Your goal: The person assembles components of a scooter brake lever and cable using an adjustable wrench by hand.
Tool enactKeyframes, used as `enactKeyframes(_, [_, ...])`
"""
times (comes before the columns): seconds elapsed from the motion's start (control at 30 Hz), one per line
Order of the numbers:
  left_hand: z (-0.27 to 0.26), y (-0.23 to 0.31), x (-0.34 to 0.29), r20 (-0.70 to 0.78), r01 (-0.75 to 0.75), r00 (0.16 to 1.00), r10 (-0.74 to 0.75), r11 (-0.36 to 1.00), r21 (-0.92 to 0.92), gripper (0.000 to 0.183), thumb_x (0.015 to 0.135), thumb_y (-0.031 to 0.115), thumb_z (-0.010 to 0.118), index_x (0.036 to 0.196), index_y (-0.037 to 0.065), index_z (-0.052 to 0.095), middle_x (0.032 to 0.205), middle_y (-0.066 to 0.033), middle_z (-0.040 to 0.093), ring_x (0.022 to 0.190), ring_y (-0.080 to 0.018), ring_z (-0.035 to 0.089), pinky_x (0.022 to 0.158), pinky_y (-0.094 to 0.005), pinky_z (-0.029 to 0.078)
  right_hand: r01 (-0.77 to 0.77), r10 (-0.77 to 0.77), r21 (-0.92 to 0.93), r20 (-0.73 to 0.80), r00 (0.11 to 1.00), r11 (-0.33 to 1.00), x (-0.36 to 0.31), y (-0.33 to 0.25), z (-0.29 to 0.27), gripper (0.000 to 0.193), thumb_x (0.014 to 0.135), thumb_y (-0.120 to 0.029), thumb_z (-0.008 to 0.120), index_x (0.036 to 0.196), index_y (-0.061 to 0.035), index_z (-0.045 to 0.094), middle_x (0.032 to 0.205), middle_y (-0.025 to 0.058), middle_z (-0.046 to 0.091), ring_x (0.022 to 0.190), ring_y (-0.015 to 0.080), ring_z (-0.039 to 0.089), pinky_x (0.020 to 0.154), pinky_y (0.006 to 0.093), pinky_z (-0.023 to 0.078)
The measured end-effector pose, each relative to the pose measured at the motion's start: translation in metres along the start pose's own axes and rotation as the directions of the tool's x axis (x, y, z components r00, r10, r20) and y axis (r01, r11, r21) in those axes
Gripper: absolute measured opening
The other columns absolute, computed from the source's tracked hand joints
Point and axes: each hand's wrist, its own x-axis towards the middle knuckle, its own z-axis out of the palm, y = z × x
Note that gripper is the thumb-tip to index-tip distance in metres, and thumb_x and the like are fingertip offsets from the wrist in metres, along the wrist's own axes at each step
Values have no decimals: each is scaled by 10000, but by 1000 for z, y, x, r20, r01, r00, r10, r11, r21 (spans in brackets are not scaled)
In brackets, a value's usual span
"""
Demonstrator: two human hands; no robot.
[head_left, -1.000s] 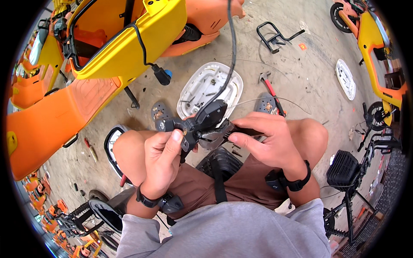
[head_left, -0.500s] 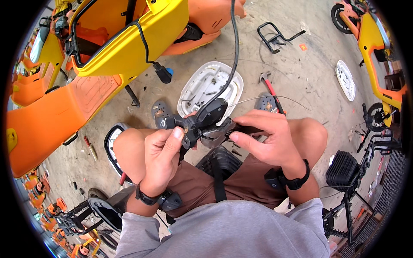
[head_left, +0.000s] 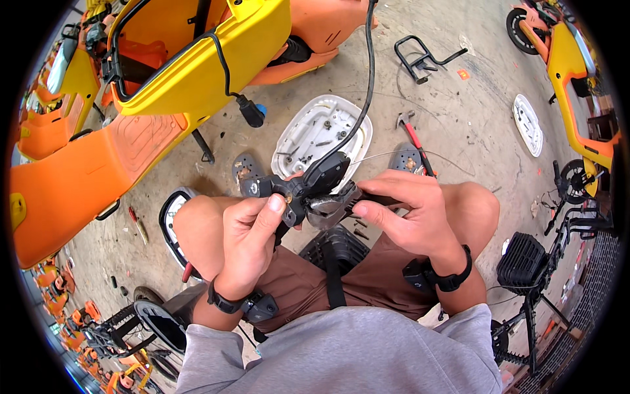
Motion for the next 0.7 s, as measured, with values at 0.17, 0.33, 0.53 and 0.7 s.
enactKeyframes(0.17, [2, 0, 0, -15, -16, 1000, 15, 999, -42, 312, 1015, 223, 512, 957, -47, 658, 1027, -163, 666, 797, -189, 634, 709, -340, 526, -28, 28, 18, 4, 1000, 999, 1, -6, -1, 253, 767, -86, 797, 966, 44, 709, 822, 148, 698, 689, 218, 664, 623, 292, 515])
enactKeyframes(0.33, [2, 0, 0, -31, -1, 1000, 0, 999, -40, 320, 1018, 230, 504, 965, -46, 659, 1010, -162, 673, 798, -194, 636, 715, -342, 525, -22, 22, -10, 0, 1000, 1000, 0, 0, 1, 262, 760, -87, 802, 965, 47, 707, 820, 147, 695, 687, 213, 658, 621, 293, 512])
enactKeyframes(0.53, [3, 1, -1, -37, -6, 999, 3, 997, -75, 314, 1013, 206, 520, 936, -60, 668, 1070, -188, 667, 777, -177, 619, 703, -324, 507, 0, 0, -2, -3, 1000, 1000, 1, -1, 2, 258, 763, -94, 804, 956, 47, 708, 814, 146, 693, 696, 213, 658, 614, 293, 504])
enactKeyframes(0.7, [2, 1, 0, 4, -34, 999, 34, 999, -25, 302, 1022, 237, 493, 943, -8, 651, 961, -132, 680, 819, -214, 651, 713, -363, 539, -19, 19, 10, 16, 1000, 1000, 1, 2, 1, 246, 772, -84, 789, 961, 49, 705, 816, 144, 692, 684, 199, 653, 609, 284, 502])
